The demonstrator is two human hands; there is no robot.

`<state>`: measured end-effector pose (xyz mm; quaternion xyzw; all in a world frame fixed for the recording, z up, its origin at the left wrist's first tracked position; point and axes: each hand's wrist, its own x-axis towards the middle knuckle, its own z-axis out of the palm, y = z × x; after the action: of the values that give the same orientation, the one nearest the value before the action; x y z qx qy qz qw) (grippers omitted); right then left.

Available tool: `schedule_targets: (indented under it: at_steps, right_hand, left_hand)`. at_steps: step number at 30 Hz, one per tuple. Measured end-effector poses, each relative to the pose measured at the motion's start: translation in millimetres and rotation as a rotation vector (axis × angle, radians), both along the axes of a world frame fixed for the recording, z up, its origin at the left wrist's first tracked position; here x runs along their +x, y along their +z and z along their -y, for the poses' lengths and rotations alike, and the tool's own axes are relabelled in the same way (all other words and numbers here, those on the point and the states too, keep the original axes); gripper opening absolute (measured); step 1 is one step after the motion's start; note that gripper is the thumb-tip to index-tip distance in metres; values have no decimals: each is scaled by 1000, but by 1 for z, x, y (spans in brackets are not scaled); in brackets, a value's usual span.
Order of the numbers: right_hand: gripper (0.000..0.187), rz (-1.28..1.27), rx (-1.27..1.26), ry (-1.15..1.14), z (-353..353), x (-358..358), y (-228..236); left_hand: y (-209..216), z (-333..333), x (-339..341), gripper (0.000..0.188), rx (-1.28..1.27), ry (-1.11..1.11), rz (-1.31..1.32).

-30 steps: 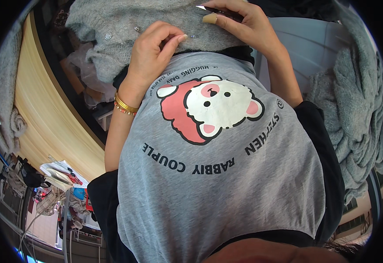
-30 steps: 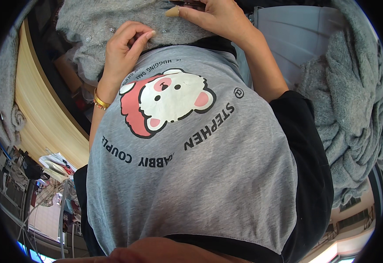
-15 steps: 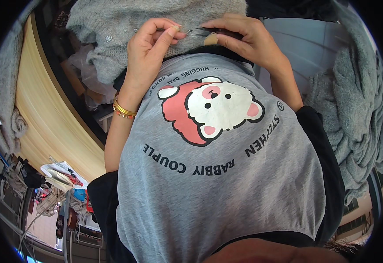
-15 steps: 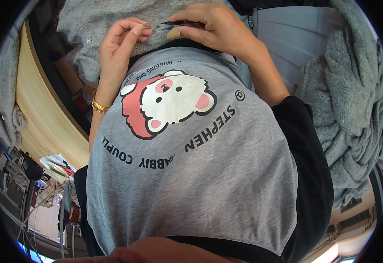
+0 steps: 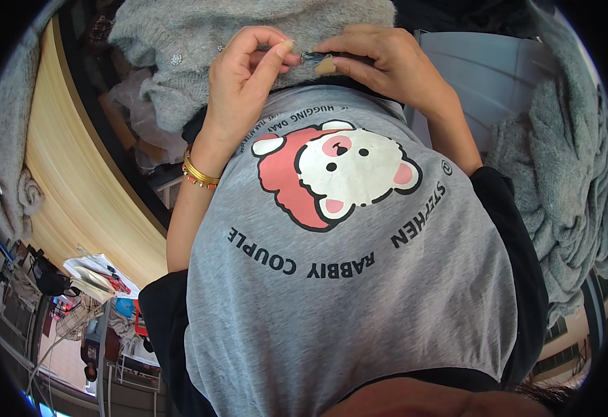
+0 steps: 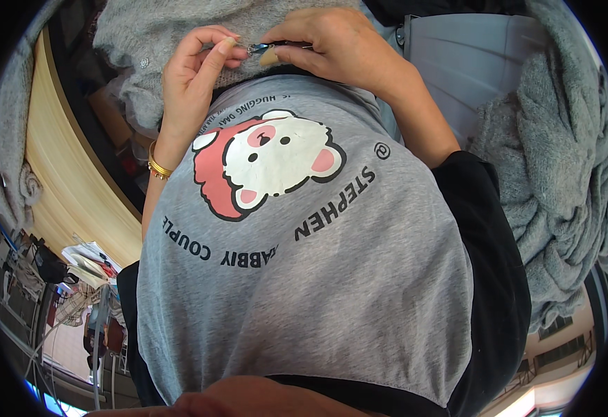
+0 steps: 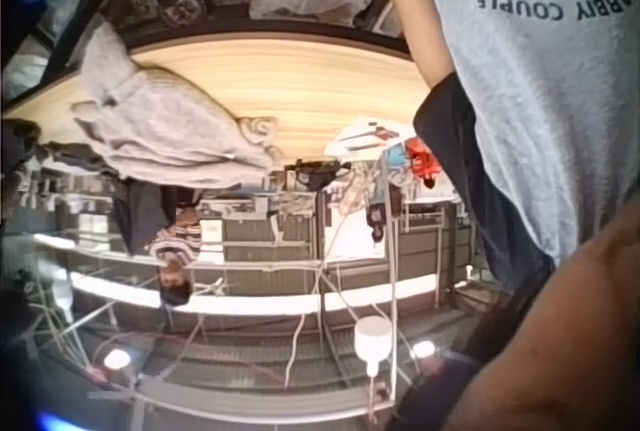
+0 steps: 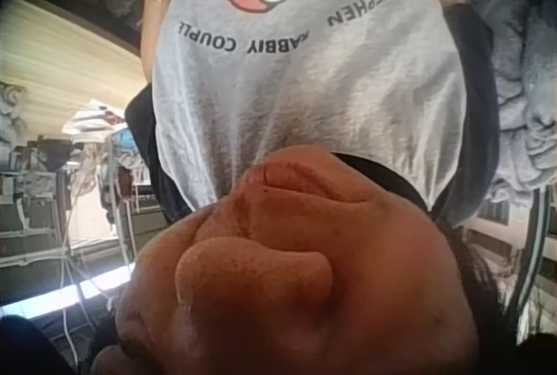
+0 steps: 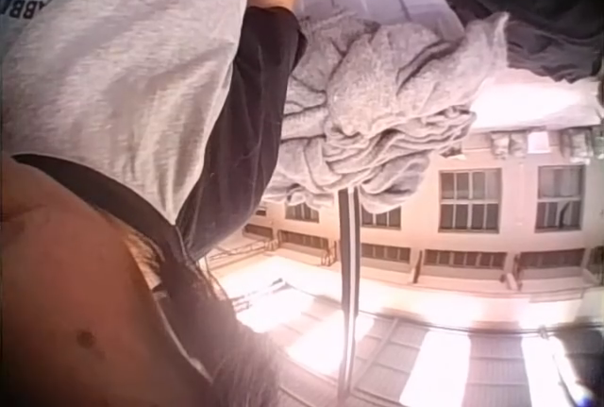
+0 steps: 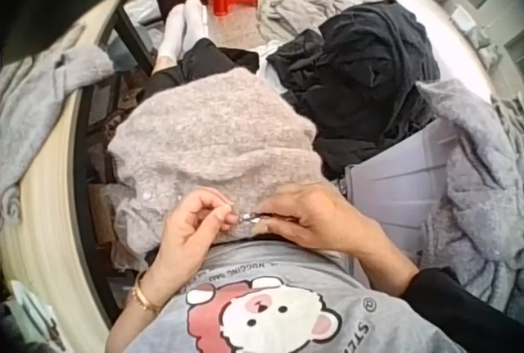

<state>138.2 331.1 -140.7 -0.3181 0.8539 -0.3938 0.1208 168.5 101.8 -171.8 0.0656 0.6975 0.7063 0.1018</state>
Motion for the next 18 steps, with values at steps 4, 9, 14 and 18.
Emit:
schedule_targets:
  at_steps: [4, 9, 14, 18]
  right_hand:
    - [25, -25, -2, 15, 3, -1, 0]
    - [26, -44, -9, 40, 1, -3, -3]
    - [27, -29, -108, -35, -4, -7, -12]
    - [27, 178, -108, -136, -5, -16, -3]
  left_hand:
    - [0, 1, 1, 10, 12, 4, 14]
    - [2, 4, 0, 10, -4, 25, -10]
    - [17, 42, -20, 38, -694, 406, -399]
    - [16, 84, -39, 109, -916, 502, -91]
